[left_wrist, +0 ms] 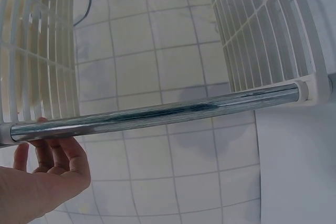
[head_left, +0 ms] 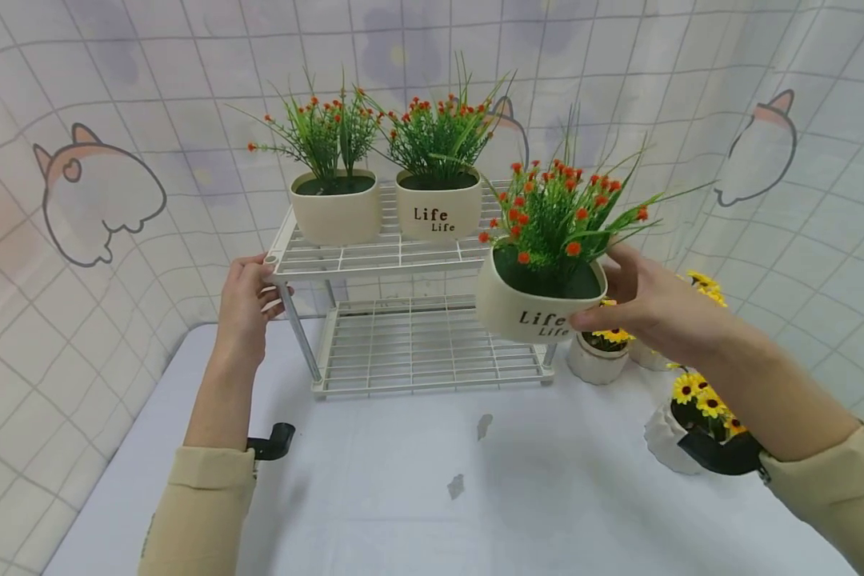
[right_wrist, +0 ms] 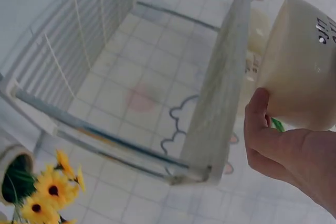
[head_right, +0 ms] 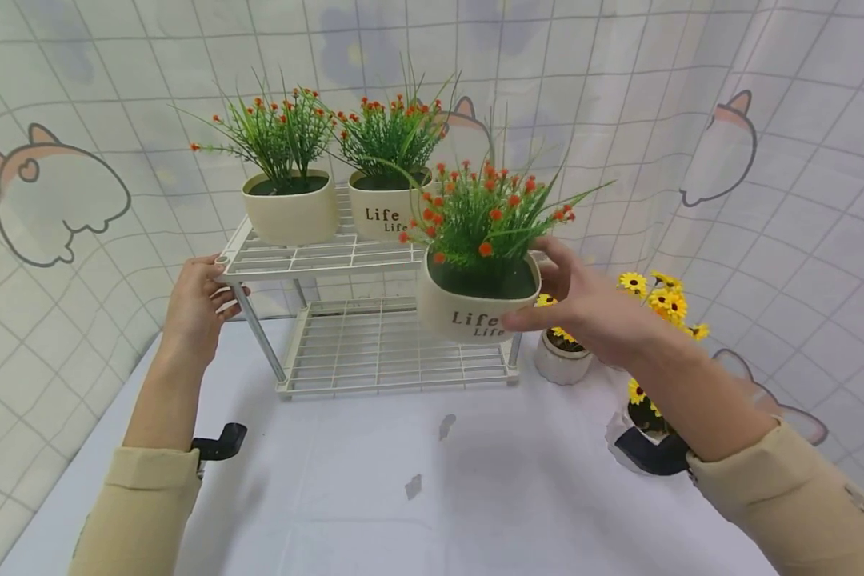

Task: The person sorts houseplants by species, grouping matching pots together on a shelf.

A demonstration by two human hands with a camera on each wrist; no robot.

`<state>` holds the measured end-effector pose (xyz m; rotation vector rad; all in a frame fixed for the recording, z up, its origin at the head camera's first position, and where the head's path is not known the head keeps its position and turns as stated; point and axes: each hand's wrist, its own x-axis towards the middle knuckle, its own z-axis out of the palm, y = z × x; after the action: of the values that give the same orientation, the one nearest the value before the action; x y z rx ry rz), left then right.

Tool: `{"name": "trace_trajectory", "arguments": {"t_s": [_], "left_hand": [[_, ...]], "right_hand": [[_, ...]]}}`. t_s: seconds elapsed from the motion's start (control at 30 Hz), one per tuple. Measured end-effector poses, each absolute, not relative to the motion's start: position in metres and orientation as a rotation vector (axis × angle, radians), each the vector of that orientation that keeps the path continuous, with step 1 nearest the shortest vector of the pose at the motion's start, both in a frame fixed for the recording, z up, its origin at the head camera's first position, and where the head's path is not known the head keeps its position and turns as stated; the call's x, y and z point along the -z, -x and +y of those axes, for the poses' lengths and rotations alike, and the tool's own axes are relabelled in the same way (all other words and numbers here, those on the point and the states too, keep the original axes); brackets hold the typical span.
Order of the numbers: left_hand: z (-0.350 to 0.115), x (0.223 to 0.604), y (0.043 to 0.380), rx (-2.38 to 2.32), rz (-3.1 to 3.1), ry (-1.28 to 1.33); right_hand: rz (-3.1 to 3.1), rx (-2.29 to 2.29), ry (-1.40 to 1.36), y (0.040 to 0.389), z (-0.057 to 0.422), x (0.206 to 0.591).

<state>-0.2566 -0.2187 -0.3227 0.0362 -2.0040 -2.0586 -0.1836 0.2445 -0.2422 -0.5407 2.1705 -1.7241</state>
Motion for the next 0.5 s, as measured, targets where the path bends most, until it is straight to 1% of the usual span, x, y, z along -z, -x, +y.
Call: {"name": "trace_trajectory", "arguments": {"t_s": [0.17, 0.5], "left_hand": [[-0.219, 0.322, 0.257, 2.061, -1.998, -0.035], [-0.218, 0.322, 0.256, 2.065, -1.996, -0.048]], "right_hand": [[2.197, 1.737, 0.568, 0.204, 0.258, 0.222], [2.258, 1.744, 0.436, 0.254, 0.273, 0.199]]}}
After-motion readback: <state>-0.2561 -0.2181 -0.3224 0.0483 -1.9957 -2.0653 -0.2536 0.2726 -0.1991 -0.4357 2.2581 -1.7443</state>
